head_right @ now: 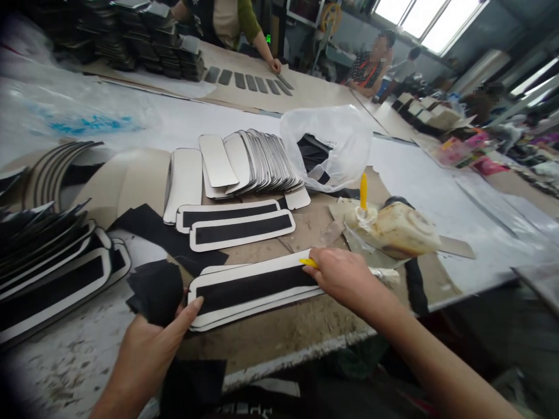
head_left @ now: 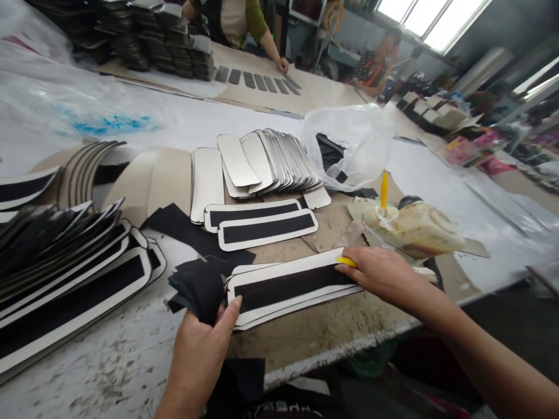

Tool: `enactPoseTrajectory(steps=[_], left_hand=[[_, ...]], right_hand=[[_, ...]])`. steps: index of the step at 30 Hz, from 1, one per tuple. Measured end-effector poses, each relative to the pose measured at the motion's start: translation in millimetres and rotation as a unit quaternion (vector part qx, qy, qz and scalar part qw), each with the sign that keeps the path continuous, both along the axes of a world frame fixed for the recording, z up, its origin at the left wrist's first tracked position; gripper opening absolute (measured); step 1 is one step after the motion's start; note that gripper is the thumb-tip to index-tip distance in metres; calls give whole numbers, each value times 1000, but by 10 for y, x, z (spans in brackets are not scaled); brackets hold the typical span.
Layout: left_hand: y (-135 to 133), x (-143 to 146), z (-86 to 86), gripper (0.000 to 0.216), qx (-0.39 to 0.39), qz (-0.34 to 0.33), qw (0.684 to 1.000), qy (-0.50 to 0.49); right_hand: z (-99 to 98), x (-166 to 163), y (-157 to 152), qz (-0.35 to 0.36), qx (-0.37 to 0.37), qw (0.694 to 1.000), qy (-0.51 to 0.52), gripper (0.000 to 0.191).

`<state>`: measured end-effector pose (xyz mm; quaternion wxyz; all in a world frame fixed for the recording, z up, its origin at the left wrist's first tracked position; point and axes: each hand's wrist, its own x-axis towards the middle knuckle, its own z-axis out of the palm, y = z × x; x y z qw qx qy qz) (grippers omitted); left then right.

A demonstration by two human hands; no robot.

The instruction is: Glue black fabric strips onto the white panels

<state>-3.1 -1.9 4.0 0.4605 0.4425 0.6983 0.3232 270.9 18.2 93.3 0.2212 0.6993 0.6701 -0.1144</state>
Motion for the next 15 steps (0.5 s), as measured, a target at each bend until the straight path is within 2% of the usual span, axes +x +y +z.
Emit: enactPoseTrajectory(steps=[9,15], left_hand=[[14,48,54,34,-15,17,999,28],[10,37,13,39,-19,23,999,30]], right_hand=[[-22,-59,152,21,4,999,-41,30],[-77,-3,288,28,-18,999,-33,35]])
